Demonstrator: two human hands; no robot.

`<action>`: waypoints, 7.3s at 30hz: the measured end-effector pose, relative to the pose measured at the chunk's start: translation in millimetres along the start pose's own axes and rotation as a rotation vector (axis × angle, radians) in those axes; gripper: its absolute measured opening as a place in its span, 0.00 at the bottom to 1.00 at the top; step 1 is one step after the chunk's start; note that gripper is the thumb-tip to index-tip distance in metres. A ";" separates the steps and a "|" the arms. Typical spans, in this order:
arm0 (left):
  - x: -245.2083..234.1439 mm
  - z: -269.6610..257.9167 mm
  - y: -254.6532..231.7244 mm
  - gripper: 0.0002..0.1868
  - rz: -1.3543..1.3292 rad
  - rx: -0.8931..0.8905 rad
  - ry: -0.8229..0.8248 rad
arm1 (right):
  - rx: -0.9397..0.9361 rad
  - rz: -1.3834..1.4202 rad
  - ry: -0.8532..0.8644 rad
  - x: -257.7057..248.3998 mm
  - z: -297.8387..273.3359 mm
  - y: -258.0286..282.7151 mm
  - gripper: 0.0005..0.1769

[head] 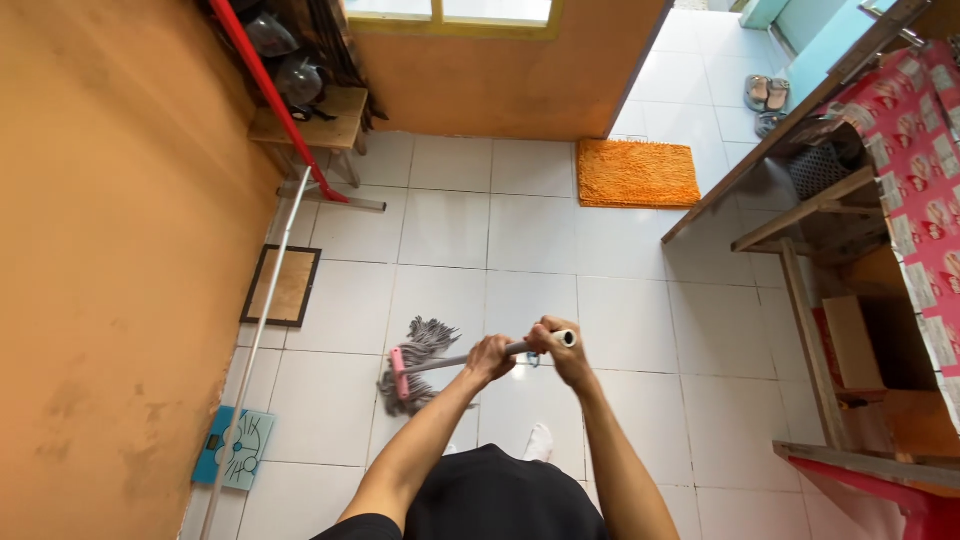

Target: Repairing a mop by attempting to secure the mop head to the handle using a piece of wire or string.

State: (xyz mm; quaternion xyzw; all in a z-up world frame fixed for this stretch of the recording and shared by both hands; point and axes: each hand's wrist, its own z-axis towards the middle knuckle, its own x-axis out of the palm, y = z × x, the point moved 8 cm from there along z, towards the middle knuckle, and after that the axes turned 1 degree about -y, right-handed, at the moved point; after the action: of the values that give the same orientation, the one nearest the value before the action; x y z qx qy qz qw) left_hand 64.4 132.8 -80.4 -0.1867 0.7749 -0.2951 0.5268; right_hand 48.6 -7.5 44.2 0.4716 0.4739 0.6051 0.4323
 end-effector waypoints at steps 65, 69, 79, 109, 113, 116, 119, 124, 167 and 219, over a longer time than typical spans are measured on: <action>261.6 -42.9 -297.0 0.04 -0.411 0.692 0.258 | 0.038 -0.551 -0.052 -211.7 -196.2 142.1 0.24; 219.3 -64.4 -301.4 0.08 -0.305 0.681 0.190 | 0.007 -0.463 -0.078 -212.7 -203.2 135.1 0.25; 134.2 -88.2 -201.5 0.11 -0.158 0.372 0.145 | -0.027 -0.274 0.005 -117.7 -170.4 105.1 0.25; -36.6 -240.3 140.7 0.11 -0.041 0.036 -0.024 | -0.048 0.038 0.143 224.9 -176.8 -24.0 0.25; -27.2 -247.4 133.7 0.10 -0.065 0.070 -0.054 | -0.050 0.032 0.101 221.1 -188.4 -12.5 0.24; -18.5 -251.4 114.2 0.09 -0.098 0.133 -0.067 | -0.076 0.010 0.082 207.7 -197.7 -6.1 0.24; -15.6 -256.9 77.8 0.09 -0.167 0.184 -0.080 | -0.131 -0.071 0.077 191.5 -204.5 13.2 0.26; 29.2 -241.7 37.4 0.06 -0.212 0.277 -0.109 | -0.174 -0.164 0.092 156.1 -221.6 45.1 0.26; 245.1 -207.3 -238.6 0.06 -0.135 0.483 0.247 | -0.068 -0.288 -0.048 -125.9 -329.8 139.2 0.26; 111.4 -384.5 51.2 0.09 -0.067 -0.030 -0.039 | -0.045 0.028 0.115 145.2 -373.6 19.9 0.24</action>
State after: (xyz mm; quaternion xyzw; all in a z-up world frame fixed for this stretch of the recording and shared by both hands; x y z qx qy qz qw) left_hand -332.7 204.8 -88.5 -0.2263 0.7620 -0.2973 0.5289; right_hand -345.5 67.9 47.5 0.4326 0.4775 0.6479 0.4062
